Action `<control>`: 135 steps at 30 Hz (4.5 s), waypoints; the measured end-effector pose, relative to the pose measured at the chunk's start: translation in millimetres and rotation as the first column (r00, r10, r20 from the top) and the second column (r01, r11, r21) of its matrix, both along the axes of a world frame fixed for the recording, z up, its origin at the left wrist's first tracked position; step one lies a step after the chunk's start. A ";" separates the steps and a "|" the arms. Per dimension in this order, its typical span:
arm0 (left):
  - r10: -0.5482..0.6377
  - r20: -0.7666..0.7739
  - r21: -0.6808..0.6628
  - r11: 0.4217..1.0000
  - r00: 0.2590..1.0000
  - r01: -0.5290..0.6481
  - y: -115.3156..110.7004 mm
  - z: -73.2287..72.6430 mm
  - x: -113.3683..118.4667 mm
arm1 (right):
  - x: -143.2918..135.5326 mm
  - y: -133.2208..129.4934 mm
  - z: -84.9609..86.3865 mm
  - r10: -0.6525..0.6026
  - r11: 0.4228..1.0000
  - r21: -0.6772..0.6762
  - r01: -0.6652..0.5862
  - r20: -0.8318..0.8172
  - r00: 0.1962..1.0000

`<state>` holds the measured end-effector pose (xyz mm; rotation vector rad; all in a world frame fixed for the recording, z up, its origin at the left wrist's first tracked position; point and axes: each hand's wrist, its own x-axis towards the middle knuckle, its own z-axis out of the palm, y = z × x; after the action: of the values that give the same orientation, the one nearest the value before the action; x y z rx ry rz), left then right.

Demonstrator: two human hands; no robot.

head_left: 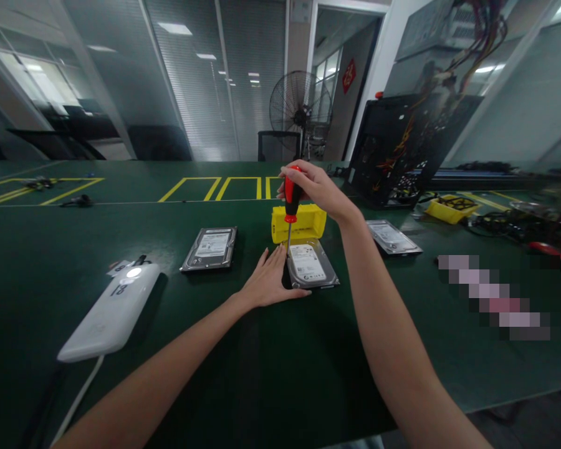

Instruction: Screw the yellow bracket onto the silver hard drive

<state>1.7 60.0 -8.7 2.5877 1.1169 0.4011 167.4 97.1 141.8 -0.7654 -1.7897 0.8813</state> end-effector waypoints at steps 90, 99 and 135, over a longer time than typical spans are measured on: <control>0.013 -0.063 0.039 0.999 0.998 -0.010 -1.8 2.6 1.7 | -5.2 13.9 -6.7 -0.086 0.986 0.145 0.084 0.014 0.996; 0.019 -0.070 0.030 0.999 0.997 -0.017 -3.6 5.9 3.1 | -4.2 17.8 -9.9 -0.268 0.916 0.325 0.234 0.066 0.961; 0.027 -0.071 0.059 0.998 0.997 -0.023 -2.4 1.3 2.6 | -14.4 26.0 -19.4 -0.203 0.966 0.150 0.210 -0.058 0.977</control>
<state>4.2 57.6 -7.4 2.6605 1.1800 0.3534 152.9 123.1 122.4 -0.8088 -1.6841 0.6088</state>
